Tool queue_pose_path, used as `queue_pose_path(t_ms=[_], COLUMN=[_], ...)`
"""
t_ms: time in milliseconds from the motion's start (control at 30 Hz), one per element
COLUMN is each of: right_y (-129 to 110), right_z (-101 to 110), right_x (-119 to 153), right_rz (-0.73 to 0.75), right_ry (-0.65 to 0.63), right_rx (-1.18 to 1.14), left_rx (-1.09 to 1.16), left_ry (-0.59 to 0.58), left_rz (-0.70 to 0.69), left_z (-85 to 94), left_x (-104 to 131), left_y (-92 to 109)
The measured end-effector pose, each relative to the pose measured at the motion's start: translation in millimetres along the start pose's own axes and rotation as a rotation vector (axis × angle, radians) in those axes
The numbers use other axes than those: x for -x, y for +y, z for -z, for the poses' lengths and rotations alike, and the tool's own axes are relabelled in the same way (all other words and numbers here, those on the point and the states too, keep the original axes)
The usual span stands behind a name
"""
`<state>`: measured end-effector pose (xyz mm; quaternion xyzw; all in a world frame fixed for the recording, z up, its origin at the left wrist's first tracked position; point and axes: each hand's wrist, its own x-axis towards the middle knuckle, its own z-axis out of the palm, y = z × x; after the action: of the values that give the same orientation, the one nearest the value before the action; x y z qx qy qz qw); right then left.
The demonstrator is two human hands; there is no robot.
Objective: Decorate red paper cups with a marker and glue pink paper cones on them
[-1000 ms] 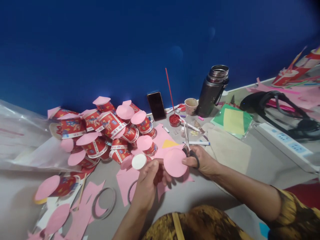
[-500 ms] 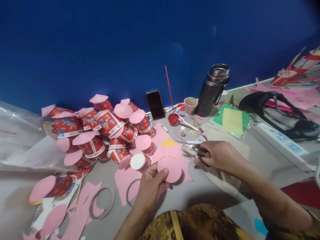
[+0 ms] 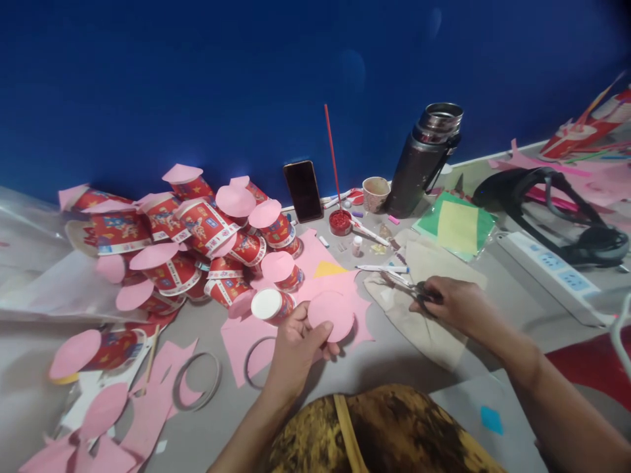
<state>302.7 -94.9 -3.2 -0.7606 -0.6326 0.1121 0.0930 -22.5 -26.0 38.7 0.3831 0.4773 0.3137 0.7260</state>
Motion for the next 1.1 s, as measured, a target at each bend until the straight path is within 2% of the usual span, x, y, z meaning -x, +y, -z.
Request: queue_pose_path(t_ms=[133,267,467,567,733,933,1100], right_y=[4.0,4.5,5.6,7.2,9.3,10.5,10.8], right_z=[-12.5,-12.7,-9.2,-9.4,-8.1,-3.4,-0.9], right_x=[6.1,13.3,3.7,-2.9,-7.7,-7.6,-9.9], right_rz=[0.079,0.138,0.075,0.027,0.076,0.106,0.105], right_ry=[0.121,0.155,0.007,-0.004,-0.044,-0.059,-0.125], right_rx=[-0.058,-0.024,-0.045,-0.091,-0.161,-0.205,-0.131], left_rx=[-0.024,-0.066,-0.096,-0.118,-0.152,-0.085,-0.013], left_ry=[0.027,0.064,0.036,0.026,0.026,-0.002,-0.015], left_rz=[-0.021,-0.032,-0.066,-0.076,-0.113,-0.120,-0.070], left_z=[0.4,1.7,1.6,3.3,6.9,8.5,6.3], left_x=[1.8,1.8,2.2,3.9,6.9,9.2,9.3], left_y=[-0.9,-2.0,-3.1,-4.7,-6.3,-9.4,-7.1])
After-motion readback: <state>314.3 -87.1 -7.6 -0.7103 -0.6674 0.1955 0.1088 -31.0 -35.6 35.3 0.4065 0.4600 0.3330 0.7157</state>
